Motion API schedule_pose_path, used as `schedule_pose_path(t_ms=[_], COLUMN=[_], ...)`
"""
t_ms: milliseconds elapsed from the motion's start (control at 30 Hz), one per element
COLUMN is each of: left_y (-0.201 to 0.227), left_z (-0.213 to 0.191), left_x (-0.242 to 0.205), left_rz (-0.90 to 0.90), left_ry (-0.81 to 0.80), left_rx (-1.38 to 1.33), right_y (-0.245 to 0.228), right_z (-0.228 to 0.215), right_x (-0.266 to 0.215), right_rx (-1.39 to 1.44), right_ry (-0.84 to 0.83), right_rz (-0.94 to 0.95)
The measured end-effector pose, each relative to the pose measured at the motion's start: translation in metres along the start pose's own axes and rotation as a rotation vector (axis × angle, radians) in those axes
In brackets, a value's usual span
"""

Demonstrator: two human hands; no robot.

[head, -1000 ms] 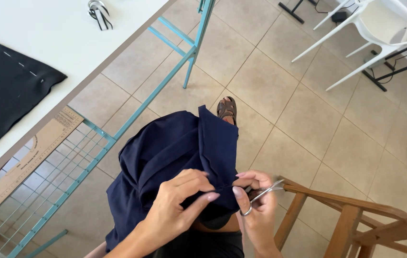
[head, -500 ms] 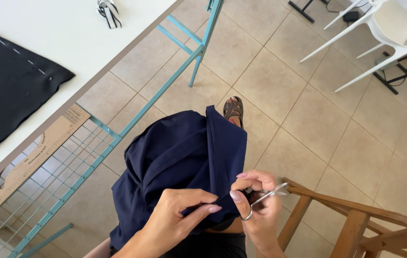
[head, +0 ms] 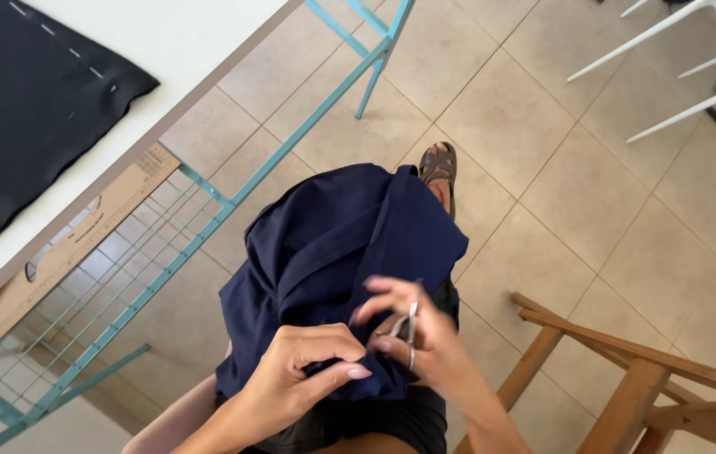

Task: Trimming excess fabric or threads from a blue garment using scissors

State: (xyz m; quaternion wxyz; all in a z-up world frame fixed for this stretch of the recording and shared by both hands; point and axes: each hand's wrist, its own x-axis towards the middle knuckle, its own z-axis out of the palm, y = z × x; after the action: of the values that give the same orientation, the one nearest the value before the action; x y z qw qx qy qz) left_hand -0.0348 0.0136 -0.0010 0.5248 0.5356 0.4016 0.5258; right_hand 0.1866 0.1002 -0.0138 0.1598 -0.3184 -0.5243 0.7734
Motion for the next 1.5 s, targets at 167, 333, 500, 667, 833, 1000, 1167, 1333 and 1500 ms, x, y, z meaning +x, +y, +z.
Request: schedule_pose_path(t_ms=[167, 333, 500, 667, 833, 1000, 1167, 1333, 1500], left_y=[0.008, 0.011, 0.009, 0.015, 0.015, 0.015, 0.016, 0.016, 0.018], left_z=[-0.005, -0.010, -0.013, -0.013, -0.013, -0.014, -0.013, -0.012, -0.012], left_x=[-0.004, -0.002, -0.001, 0.000, 0.000, 0.001, 0.002, 0.002, 0.002], left_rz=[0.012, 0.044, 0.089, 0.133, 0.147, 0.140, 0.128, 0.136, 0.134], left_ry=[-0.061, -0.143, -0.213, -0.208, -0.209, -0.243, -0.276, -0.290, -0.307], left_rx=[0.037, -0.004, 0.006, 0.029, 0.048, 0.046, 0.062, 0.059, 0.058], right_y=[-0.047, -0.060, -0.060, -0.048, -0.041, -0.040, -0.040, -0.043, -0.042], right_z=[-0.015, -0.010, 0.023, 0.037, 0.030, 0.021, 0.016, 0.018, 0.018], right_x=[-0.041, -0.096, -0.080, -0.054, -0.061, -0.062, -0.063, -0.063, -0.063], right_rx=[-1.130, -1.070, -0.511, -0.267, -0.164, -0.103, -0.059, -0.035, -0.017], right_ry=[0.362, 0.319, 0.001, -0.144, -0.140, -0.190, -0.221, -0.209, -0.196], right_rz=[-0.187, 0.183, 0.216, 0.045, 0.156, 0.248, 0.275, 0.264, 0.275])
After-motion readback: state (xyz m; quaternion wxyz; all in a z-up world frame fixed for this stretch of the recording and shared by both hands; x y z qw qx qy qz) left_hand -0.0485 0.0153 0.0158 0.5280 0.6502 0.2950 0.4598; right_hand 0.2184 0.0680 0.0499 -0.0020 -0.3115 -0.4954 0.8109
